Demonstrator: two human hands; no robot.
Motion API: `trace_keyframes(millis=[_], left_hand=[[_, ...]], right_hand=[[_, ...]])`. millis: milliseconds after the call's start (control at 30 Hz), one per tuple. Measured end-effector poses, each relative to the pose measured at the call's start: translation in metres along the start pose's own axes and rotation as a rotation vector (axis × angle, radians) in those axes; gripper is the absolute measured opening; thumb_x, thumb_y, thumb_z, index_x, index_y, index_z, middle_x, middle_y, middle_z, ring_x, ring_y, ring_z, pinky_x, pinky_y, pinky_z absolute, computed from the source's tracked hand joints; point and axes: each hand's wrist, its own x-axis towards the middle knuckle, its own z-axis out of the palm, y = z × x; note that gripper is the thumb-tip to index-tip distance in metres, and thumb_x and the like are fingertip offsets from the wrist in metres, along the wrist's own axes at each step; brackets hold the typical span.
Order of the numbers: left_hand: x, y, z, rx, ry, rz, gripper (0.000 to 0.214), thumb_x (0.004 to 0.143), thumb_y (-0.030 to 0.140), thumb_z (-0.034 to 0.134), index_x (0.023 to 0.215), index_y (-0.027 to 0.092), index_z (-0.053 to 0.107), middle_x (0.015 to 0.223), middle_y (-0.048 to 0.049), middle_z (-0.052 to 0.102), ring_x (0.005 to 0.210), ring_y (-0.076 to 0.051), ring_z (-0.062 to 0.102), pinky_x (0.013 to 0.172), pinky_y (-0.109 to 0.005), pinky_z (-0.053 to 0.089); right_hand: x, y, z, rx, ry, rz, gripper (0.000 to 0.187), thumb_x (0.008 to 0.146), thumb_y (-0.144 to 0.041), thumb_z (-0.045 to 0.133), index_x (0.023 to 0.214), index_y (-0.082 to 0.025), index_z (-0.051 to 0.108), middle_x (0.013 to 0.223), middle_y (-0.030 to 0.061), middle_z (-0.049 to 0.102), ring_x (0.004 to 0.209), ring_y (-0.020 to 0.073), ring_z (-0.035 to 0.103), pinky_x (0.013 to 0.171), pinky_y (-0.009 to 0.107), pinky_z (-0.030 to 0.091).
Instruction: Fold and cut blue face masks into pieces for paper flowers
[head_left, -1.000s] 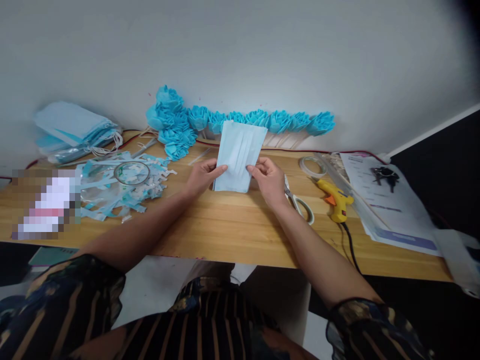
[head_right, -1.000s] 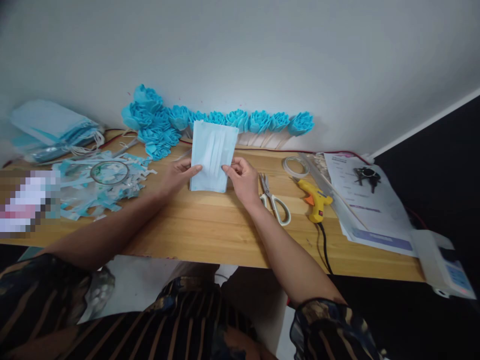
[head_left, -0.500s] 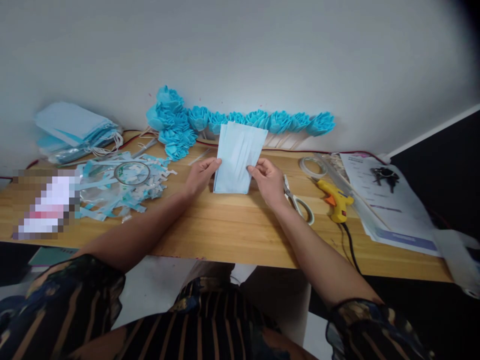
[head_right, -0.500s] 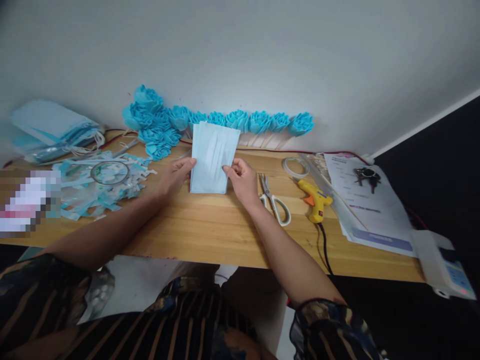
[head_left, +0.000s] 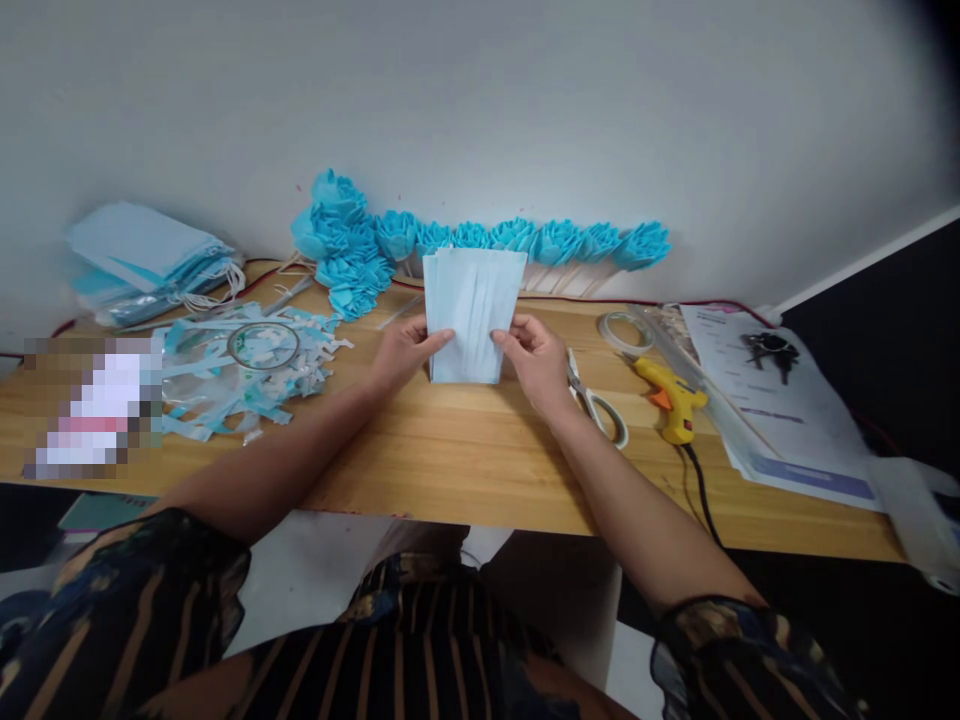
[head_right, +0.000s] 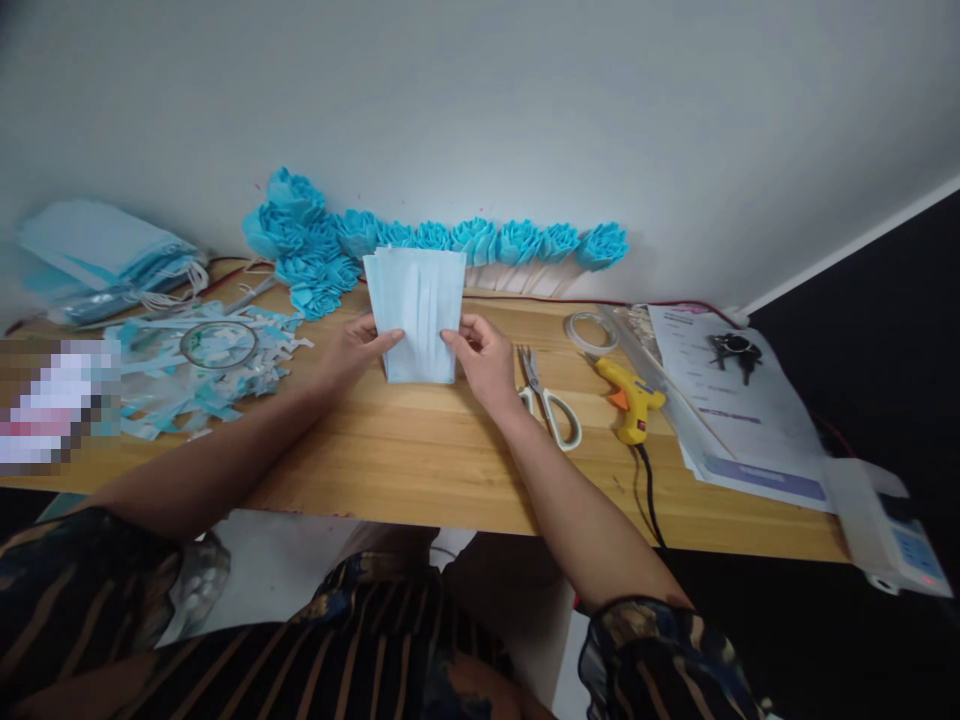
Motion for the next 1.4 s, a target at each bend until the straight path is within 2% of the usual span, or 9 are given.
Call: trace_keyframes(millis=[133, 300, 467, 600, 833, 1000, 1200, 1267, 1400], left_hand=[[0.000, -0.002, -0.002, 0.046, -0.026, 0.059, 0.055, 0.077, 0.068, 0.079, 0.091, 0.015, 0.077, 0.091, -0.0070, 0.078, 0.088, -0.022, 0.070, 0.082, -0.035, 0.056], [0.001, -0.007, -0.003, 0.030, -0.099, 0.100, 0.053, 0.084, 0.066, 0.075, 0.102, 0.017, 0.075, 0.100, -0.0074, 0.078, 0.099, -0.024, 0.070, 0.089, -0.036, 0.056], [0.006, -0.019, -0.002, 0.010, -0.127, 0.068, 0.061, 0.078, 0.062, 0.082, 0.117, 0.017, 0.070, 0.120, -0.0111, 0.076, 0.114, -0.028, 0.068, 0.098, -0.041, 0.055], [0.007, -0.023, -0.001, -0.001, -0.125, 0.038, 0.068, 0.074, 0.061, 0.085, 0.121, 0.016, 0.068, 0.127, -0.0133, 0.074, 0.121, -0.031, 0.067, 0.103, -0.043, 0.054], [0.005, -0.017, -0.002, 0.067, -0.064, -0.033, 0.056, 0.073, 0.063, 0.082, 0.099, 0.013, 0.075, 0.100, -0.0091, 0.079, 0.096, -0.026, 0.072, 0.091, -0.041, 0.057], [0.000, -0.003, -0.001, 0.024, -0.048, -0.070, 0.054, 0.075, 0.057, 0.082, 0.107, 0.014, 0.076, 0.106, -0.0089, 0.080, 0.096, -0.025, 0.073, 0.085, -0.038, 0.060], [0.003, -0.009, -0.006, 0.008, -0.075, -0.170, 0.069, 0.066, 0.057, 0.088, 0.115, 0.011, 0.074, 0.102, -0.0102, 0.081, 0.085, -0.026, 0.073, 0.075, -0.038, 0.060], [0.005, -0.012, -0.007, 0.018, -0.070, -0.184, 0.068, 0.066, 0.059, 0.088, 0.113, 0.012, 0.074, 0.106, -0.0115, 0.080, 0.087, -0.027, 0.073, 0.077, -0.038, 0.059], [0.005, -0.010, -0.007, -0.006, -0.077, -0.161, 0.061, 0.075, 0.063, 0.080, 0.111, 0.014, 0.074, 0.111, -0.0115, 0.080, 0.096, -0.028, 0.073, 0.085, -0.040, 0.059]], right_hand=[[-0.001, -0.004, 0.000, 0.001, 0.002, -0.051, 0.035, 0.075, -0.043, 0.081, 0.103, -0.023, 0.074, 0.096, 0.0031, 0.081, 0.088, 0.0216, 0.072, 0.085, 0.037, 0.058], [-0.002, -0.006, -0.002, -0.117, -0.036, -0.055, 0.026, 0.078, -0.039, 0.078, 0.098, -0.022, 0.078, 0.093, 0.0037, 0.080, 0.085, 0.0224, 0.070, 0.084, 0.039, 0.057], [-0.002, -0.004, -0.001, -0.151, -0.078, 0.018, 0.028, 0.078, -0.041, 0.077, 0.097, -0.020, 0.079, 0.092, 0.0050, 0.080, 0.084, 0.0236, 0.069, 0.077, 0.037, 0.055], [-0.002, -0.003, -0.001, -0.148, -0.076, 0.010, 0.031, 0.078, -0.044, 0.076, 0.096, -0.020, 0.078, 0.092, 0.0052, 0.080, 0.083, 0.0233, 0.069, 0.076, 0.037, 0.055], [-0.003, -0.006, 0.000, -0.146, -0.074, 0.018, 0.027, 0.078, -0.045, 0.075, 0.089, -0.020, 0.075, 0.084, 0.0030, 0.075, 0.077, 0.0207, 0.064, 0.069, 0.033, 0.050], [-0.003, -0.009, 0.000, -0.137, -0.074, 0.026, 0.027, 0.082, -0.049, 0.073, 0.081, -0.022, 0.069, 0.073, -0.0008, 0.065, 0.070, 0.0167, 0.056, 0.064, 0.030, 0.048], [0.000, -0.002, 0.001, 0.059, -0.117, 0.224, 0.034, 0.074, -0.048, 0.078, 0.098, -0.025, 0.072, 0.068, -0.0035, 0.061, 0.066, 0.0171, 0.057, 0.062, 0.033, 0.053], [0.000, 0.000, 0.001, 0.091, -0.136, 0.259, 0.033, 0.072, -0.048, 0.079, 0.095, -0.025, 0.072, 0.067, -0.0037, 0.060, 0.066, 0.0174, 0.058, 0.063, 0.034, 0.055], [0.000, 0.002, 0.002, 0.113, -0.139, 0.259, 0.030, 0.073, -0.045, 0.080, 0.091, -0.024, 0.071, 0.066, -0.0039, 0.060, 0.065, 0.0166, 0.058, 0.065, 0.034, 0.056]])
